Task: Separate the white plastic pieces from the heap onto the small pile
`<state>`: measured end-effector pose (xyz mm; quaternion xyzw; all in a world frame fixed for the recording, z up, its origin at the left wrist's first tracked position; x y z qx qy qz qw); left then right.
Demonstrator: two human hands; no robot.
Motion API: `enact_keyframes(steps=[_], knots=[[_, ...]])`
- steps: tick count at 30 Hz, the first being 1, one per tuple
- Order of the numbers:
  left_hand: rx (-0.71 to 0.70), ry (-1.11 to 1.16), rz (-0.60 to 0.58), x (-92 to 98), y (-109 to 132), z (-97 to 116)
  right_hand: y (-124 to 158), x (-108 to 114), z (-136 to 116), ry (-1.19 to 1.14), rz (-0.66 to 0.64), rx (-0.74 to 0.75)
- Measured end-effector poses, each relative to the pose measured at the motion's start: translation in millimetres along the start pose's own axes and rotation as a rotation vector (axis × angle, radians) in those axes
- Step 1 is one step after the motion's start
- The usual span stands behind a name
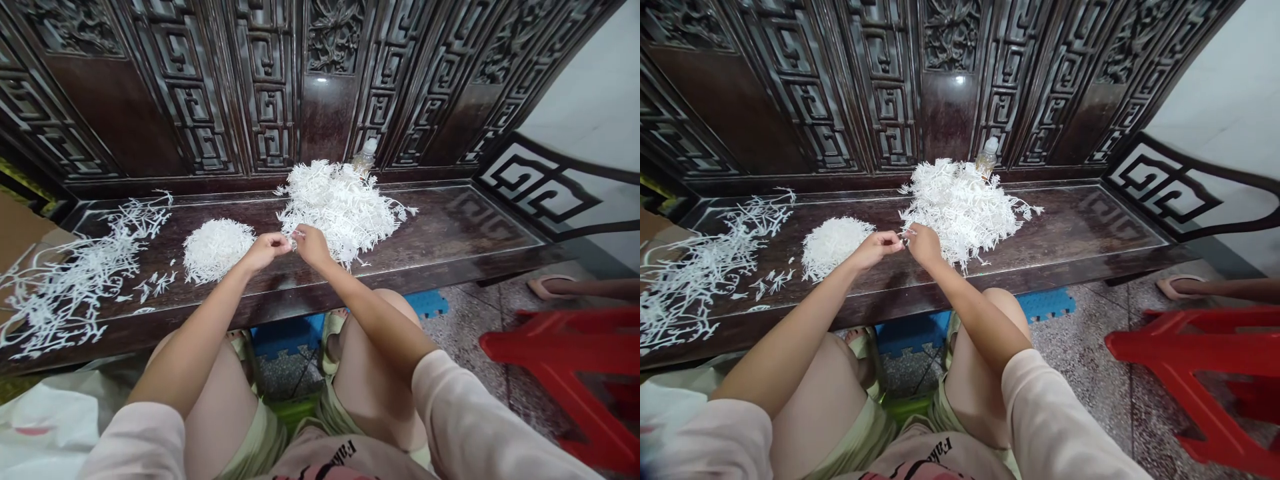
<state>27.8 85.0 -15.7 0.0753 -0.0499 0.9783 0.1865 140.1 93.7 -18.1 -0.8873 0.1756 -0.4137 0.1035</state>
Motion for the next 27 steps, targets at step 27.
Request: enact_keyframes(steps=[27], knots=[[0.271, -0.982, 0.579, 137.2, 2, -34, 6, -39, -18, -0.53, -0.382, -0.348]])
Point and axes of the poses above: each hand's wrist, its own y-axis away from the middle knuckle, its own x-axis out of the back of the hand, z = x × y, the point moved 7 cm from there along -y, towards the middle knuckle, and after that the axes turned 12 degrees about z, right-handed, at the moved point
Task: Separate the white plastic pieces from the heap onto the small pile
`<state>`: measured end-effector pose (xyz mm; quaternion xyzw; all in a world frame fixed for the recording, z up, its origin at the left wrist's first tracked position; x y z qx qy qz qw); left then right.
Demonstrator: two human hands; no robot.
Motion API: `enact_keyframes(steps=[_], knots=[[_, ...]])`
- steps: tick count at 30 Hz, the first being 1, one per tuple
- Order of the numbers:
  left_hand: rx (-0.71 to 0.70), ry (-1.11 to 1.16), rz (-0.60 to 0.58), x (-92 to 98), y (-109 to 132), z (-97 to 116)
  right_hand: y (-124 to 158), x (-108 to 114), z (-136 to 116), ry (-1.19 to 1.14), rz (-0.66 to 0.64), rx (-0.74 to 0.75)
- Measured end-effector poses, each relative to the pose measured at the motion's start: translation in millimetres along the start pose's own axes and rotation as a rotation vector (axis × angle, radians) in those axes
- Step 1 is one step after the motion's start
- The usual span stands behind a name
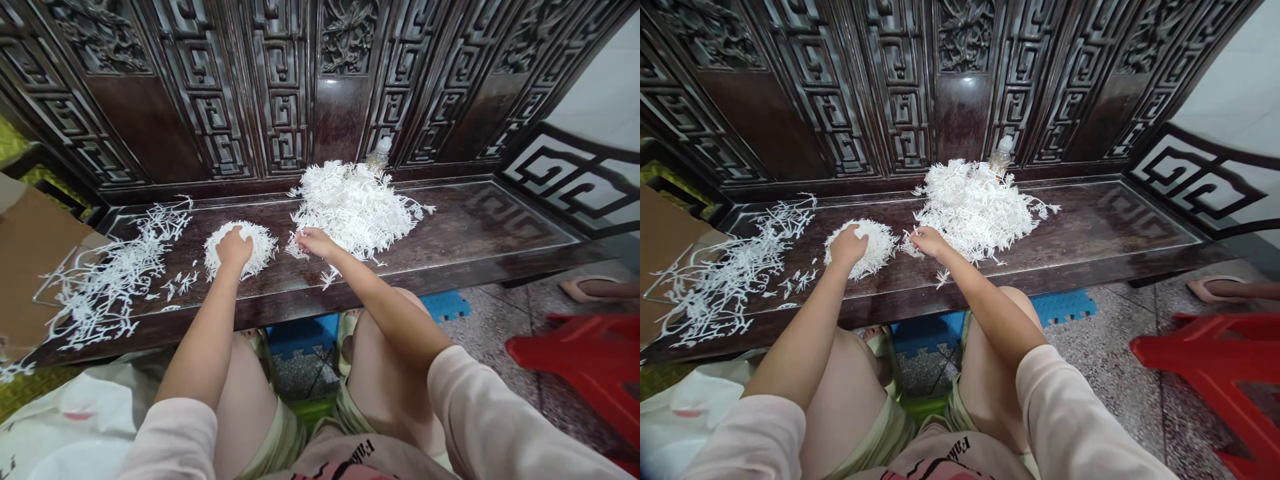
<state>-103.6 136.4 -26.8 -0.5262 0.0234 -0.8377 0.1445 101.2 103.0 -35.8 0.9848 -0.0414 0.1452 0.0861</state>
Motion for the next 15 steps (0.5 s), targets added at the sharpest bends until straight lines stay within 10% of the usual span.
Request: enact_keyframes(steps=[6, 15], knots=[[-0.285, 0.641, -0.468, -24.9, 38, 75, 2, -5, -4, 0.009, -0.075, 0.064], [-0.301, 0.516, -0.383, -30.0, 34, 73, 9, -8, -13, 0.365, -0.079, 0.331]])
Point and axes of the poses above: each hand's wrist, its own y-axis away from the middle knuckle, its own x-axis out of the back of the hand, z = x × y, the point moved 7 cm from there along -y, towards the middle knuckle, and after that the axes turned 12 degrees about z, right-handed, at the moved point
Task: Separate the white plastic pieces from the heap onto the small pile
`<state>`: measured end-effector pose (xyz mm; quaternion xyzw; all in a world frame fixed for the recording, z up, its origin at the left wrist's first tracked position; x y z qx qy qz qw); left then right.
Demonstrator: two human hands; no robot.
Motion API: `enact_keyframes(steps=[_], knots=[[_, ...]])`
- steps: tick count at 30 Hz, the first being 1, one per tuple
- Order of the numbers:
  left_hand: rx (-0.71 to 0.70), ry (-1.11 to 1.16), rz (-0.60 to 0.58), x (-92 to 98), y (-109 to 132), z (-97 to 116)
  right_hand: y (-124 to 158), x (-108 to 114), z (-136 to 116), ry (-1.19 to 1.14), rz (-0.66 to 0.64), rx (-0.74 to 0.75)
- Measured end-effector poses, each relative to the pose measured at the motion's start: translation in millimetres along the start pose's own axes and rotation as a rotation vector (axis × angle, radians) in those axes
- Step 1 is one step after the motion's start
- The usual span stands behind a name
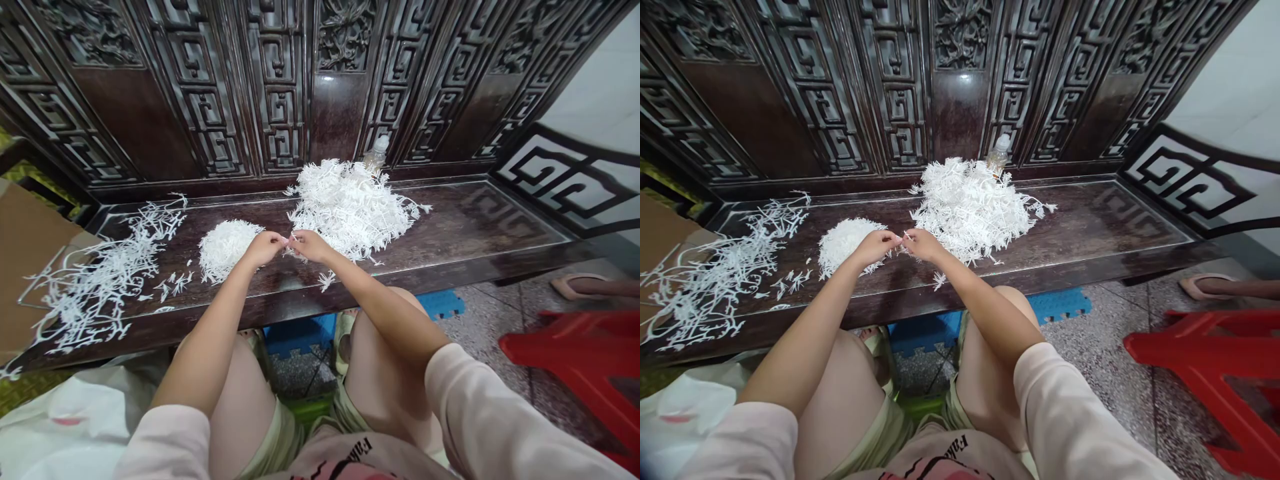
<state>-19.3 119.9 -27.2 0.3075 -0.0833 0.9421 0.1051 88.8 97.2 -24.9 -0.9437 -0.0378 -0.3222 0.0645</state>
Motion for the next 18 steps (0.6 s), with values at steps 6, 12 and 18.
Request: enact_keyframes(steps=[6, 12, 18], knots=[[0.068, -0.073, -0.077, -4.1, 1, -10, 4, 4, -11, 0.444, 0.097, 0.154], [0.123, 0.045, -0.02, -8.8, 1, -6, 5, 9, -12, 0.523, 0.142, 0.12], [0.127, 0.19, 0.025, -4.9, -2, 7, -2, 12, -12, 0.444, 0.189, 0.088]])
Point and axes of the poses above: each hand's wrist, its own y-axis away from the middle knuckle, its own x-axis out of the back of the hand, z = x × y, the point moved 7 cm from there along -y, towards the middle knuckle, and after that the axes turned 12 degrees about z, right-handed, at the moved point
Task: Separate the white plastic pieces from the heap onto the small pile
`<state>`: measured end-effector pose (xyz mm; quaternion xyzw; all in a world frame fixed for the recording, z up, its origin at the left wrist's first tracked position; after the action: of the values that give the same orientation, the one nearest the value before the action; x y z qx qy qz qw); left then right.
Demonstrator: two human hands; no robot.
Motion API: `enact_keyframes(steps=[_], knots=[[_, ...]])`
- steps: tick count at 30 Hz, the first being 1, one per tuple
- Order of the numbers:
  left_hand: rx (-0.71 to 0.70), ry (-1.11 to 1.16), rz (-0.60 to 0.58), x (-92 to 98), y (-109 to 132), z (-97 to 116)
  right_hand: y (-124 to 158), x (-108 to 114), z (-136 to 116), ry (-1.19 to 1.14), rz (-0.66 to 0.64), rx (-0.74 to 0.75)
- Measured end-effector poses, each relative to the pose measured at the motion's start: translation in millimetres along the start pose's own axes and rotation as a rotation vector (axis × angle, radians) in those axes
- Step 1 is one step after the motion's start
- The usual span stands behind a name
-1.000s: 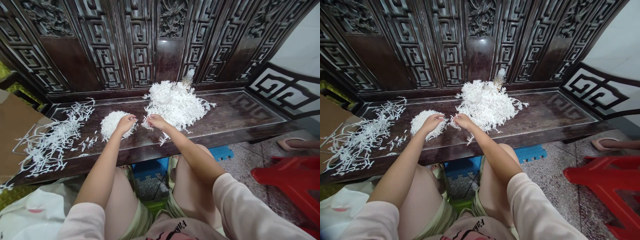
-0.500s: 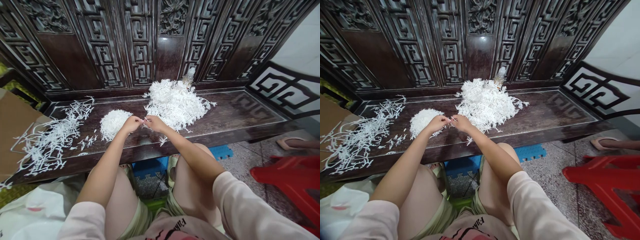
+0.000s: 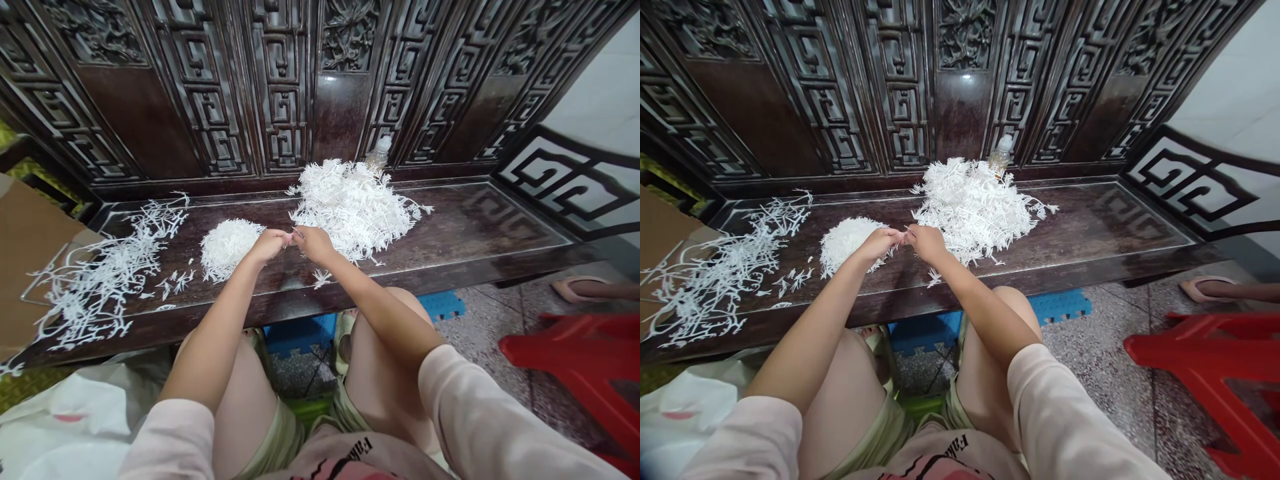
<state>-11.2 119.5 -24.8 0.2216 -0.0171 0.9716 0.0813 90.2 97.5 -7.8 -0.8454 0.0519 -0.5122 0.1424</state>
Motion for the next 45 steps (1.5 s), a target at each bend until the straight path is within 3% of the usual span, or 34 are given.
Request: enact_keyframes(steps=[1, 3, 5, 6, 7, 9, 11, 12, 15, 19, 24, 29, 31, 37, 41, 45], knots=[[-0.014, 0.022, -0.033, 1.3, 2, 5, -3, 2, 6, -0.026, 0.011, -0.029], [-0.05, 0.045, -0.209, 1.1, 11, 13, -9, 12, 32, -0.076, 0.06, -0.173], [-0.066, 0.011, -0.418, 3.6, 24, 15, -10, 27, 73, -0.116, 0.131, -0.426], [-0.054, -0.032, -0.45, 9.9, 27, 10, -9, 31, 90, -0.147, 0.122, -0.503], [-0.027, -0.097, -0.403, 20.6, 25, 2, -9, 34, 100, -0.197, 0.091, -0.515], [0.053, -0.283, -0.127, 52.8, 14, -21, -7, 37, 109, -0.242, 0.04, -0.495], [0.135, -0.501, 0.151, 83.8, 6, -45, -4, 31, 99, -0.347, -0.056, -0.445], [0.169, -0.581, 0.237, 93.6, 3, -55, -3, 27, 90, -0.406, -0.096, -0.417], [0.231, -0.717, 0.316, 102.6, 1, -75, -3, 13, 57, -0.537, -0.168, -0.335], [0.208, -0.82, 0.338, 97.1, 3, -76, -3, -3, 34, -0.584, -0.227, -0.308], [0.01, -0.773, 0.392, 79.1, -1, -45, 1, -8, 25, -0.506, -0.253, -0.221], [-0.073, -0.23, 0.017, 25.6, 3, -13, 1, -5, 19, -0.428, -0.214, -0.155], [-0.086, -0.147, -0.084, 10.6, 7, -3, 0, -5, 17, -0.431, -0.208, -0.127], [-0.089, -0.159, -0.206, -9.1, 10, -3, -2, -4, 14, -0.438, -0.192, 0.001], [-0.009, 0.009, -0.287, -16.6, 10, -10, -2, -5, 13, -0.408, -0.211, 0.054], [0.092, 0.143, -0.281, -13.2, 12, -12, -1, -3, 7, -0.424, -0.225, 0.096]])
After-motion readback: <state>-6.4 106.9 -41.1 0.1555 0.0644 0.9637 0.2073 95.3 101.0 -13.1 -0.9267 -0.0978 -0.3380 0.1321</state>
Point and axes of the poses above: each hand's wrist, its own y-axis away from the middle knuckle, its own x-axis out of the back of the hand, z = x × y, the point moved 7 cm from there along -y, towards the middle knuckle, and after that the axes turned 12 degrees about z, right-handed, at the moved point
